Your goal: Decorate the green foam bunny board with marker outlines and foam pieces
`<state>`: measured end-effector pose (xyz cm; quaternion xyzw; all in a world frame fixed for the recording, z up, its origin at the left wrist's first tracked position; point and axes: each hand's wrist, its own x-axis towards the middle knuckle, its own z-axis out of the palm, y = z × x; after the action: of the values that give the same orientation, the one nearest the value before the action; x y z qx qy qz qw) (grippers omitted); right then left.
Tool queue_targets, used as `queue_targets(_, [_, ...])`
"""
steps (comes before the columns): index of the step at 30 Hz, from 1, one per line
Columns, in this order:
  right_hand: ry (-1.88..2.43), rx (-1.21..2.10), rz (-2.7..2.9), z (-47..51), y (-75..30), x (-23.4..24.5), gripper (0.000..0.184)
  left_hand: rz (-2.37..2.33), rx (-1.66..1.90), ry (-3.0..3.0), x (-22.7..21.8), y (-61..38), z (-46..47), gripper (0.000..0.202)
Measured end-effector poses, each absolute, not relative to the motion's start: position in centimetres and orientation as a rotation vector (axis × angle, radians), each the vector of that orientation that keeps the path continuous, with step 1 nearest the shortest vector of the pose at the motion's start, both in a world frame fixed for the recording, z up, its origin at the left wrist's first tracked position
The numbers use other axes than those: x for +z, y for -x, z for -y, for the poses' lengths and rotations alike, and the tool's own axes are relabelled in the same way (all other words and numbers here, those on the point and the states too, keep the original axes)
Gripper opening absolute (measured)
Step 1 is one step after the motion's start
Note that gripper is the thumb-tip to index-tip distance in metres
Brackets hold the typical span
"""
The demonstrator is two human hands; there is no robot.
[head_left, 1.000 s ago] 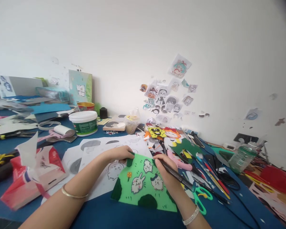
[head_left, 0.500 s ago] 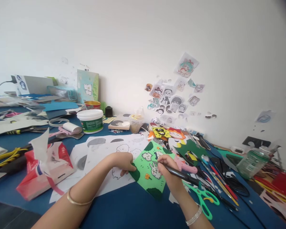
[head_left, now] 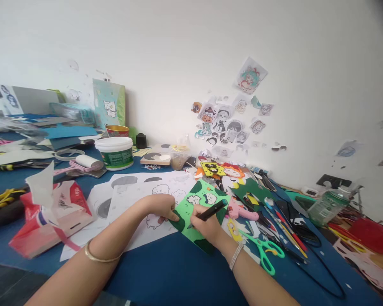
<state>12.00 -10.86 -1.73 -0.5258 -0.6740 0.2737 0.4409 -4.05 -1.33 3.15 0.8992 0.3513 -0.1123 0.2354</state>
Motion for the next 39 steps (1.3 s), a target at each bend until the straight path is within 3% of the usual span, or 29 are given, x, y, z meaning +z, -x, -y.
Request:
queue_targets(20, [1.358, 0.524, 1.753, 11.64, -12.55, -2.38, 0.021, -0.953, -0.386, -2.478, 3.35, 3.91, 1.32, 0.042])
queue_targets(27, [1.336, 0.646, 1.778, 11.9, -12.44, -2.03, 0.022, -0.951, -0.382, -2.48, 3.38, 3.9, 1.3, 0.04])
queue_targets(32, [1.37, 0.503, 1.727, 11.78, -12.61, -2.1, 0.022, -0.938, -0.371, -2.485, 3.27, 3.93, 1.22, 0.041])
queue_targets(39, [1.344, 0.685, 1.737, 11.67, -12.94, -2.37, 0.022, -0.936, -0.373, -2.488, 3.37, 3.93, 1.29, 0.039])
